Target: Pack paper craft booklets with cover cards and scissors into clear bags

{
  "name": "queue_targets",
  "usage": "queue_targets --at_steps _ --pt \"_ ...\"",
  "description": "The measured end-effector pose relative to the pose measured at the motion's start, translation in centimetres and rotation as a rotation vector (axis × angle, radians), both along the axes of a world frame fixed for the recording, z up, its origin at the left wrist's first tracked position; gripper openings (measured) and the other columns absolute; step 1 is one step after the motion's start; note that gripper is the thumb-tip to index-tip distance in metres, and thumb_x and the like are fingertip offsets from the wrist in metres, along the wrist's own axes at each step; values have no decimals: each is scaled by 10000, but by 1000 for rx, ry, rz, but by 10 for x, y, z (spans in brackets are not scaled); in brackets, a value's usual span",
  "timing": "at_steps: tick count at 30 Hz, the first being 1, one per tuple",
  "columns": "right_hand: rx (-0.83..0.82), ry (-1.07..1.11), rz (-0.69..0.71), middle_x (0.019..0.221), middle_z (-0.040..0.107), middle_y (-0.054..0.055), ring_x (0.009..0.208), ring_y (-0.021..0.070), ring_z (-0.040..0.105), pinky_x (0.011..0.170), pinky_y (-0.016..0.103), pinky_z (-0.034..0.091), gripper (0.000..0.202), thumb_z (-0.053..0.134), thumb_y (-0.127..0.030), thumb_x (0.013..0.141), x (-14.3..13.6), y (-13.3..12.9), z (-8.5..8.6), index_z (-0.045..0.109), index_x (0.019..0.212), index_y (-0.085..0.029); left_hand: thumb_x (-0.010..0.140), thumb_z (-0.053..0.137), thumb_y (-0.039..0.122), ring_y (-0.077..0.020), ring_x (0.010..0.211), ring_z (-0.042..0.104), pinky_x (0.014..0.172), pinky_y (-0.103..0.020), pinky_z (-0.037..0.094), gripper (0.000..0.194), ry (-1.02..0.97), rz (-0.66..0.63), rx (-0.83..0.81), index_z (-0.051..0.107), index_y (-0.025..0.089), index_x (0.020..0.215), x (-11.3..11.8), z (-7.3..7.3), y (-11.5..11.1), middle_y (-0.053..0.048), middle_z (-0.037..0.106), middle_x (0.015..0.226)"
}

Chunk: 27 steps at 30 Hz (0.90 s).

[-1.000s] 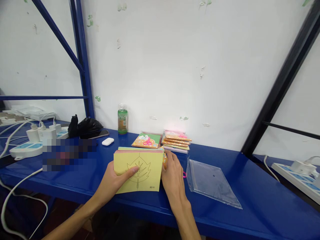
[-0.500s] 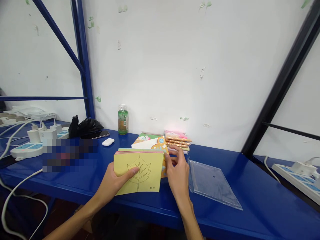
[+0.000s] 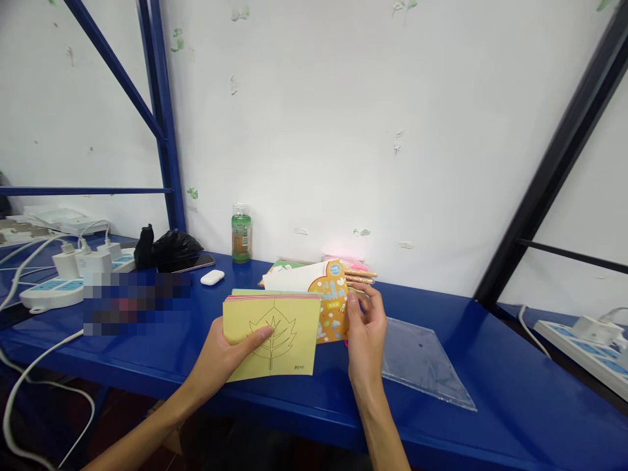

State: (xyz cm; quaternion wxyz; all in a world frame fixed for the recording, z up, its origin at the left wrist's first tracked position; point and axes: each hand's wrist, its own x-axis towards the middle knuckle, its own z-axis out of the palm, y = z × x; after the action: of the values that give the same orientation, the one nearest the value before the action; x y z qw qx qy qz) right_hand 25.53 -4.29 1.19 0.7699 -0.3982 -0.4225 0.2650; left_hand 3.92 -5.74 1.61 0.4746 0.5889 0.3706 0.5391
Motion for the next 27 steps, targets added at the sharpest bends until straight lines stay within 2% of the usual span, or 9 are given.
queue_targets --at_steps 2,8,11,14,19,22,24,27 --pt "9 64 -10 1025 707 53 836 211 691 676 308 535 373 725 -439 806 0 -1 1 588 1091 -241 773 787 385 -325 988 760 842 -405 633 398 1 2 3 754 138 1084 0 0 -1 -122 786 1136" --pt "13 173 -69 743 614 -44 604 139 574 538 219 436 359 723 -397 769 -1 -1 3 570 1060 -250 782 786 382 -325 983 761 838 -408 633 406 -15 -2 10 751 143 1108 -1 -1 0 -115 791 1124" --pt "-51 170 -60 722 624 -42 548 133 542 510 221 418 334 715 -409 768 -2 -1 2 571 1022 -246 789 786 372 -317 987 760 831 -390 634 403 -14 -25 8 745 143 1117 0 -1 1 -109 794 1117" --pt "-44 138 -74 720 623 -42 543 133 542 495 213 399 323 708 -425 780 -3 -2 2 579 1013 -241 782 793 369 -315 980 761 833 -385 631 389 -32 -10 9 749 138 1092 1 -2 1 -107 799 1101" --pt "59 56 -27 869 678 2 698 159 612 598 232 442 299 651 -483 856 -4 -3 2 642 995 -219 798 782 371 -303 989 759 821 -363 631 382 -20 -23 5 742 146 1105 -1 -5 2 -97 798 1111" --pt "71 -66 27 854 683 21 749 177 602 649 253 446 337 615 -524 889 -3 -4 0 694 911 -196 815 772 366 -286 1010 753 826 -335 627 362 -1 -39 9 736 158 1109 -3 -6 5 -82 796 1123" --pt "36 -102 57 710 644 6 653 166 559 581 250 415 392 606 -559 889 -2 -5 -3 687 794 -187 817 773 365 -282 1013 752 828 -330 625 360 0 -35 8 732 159 1109 -3 -5 5 -78 795 1126" --pt "15 -137 20 574 566 -13 546 142 486 491 242 358 467 621 -598 865 -2 -6 -5 643 658 -179 819 774 366 -284 1019 750 831 -330 625 364 6 -45 3 728 156 1112 -3 -4 5 -79 793 1133"
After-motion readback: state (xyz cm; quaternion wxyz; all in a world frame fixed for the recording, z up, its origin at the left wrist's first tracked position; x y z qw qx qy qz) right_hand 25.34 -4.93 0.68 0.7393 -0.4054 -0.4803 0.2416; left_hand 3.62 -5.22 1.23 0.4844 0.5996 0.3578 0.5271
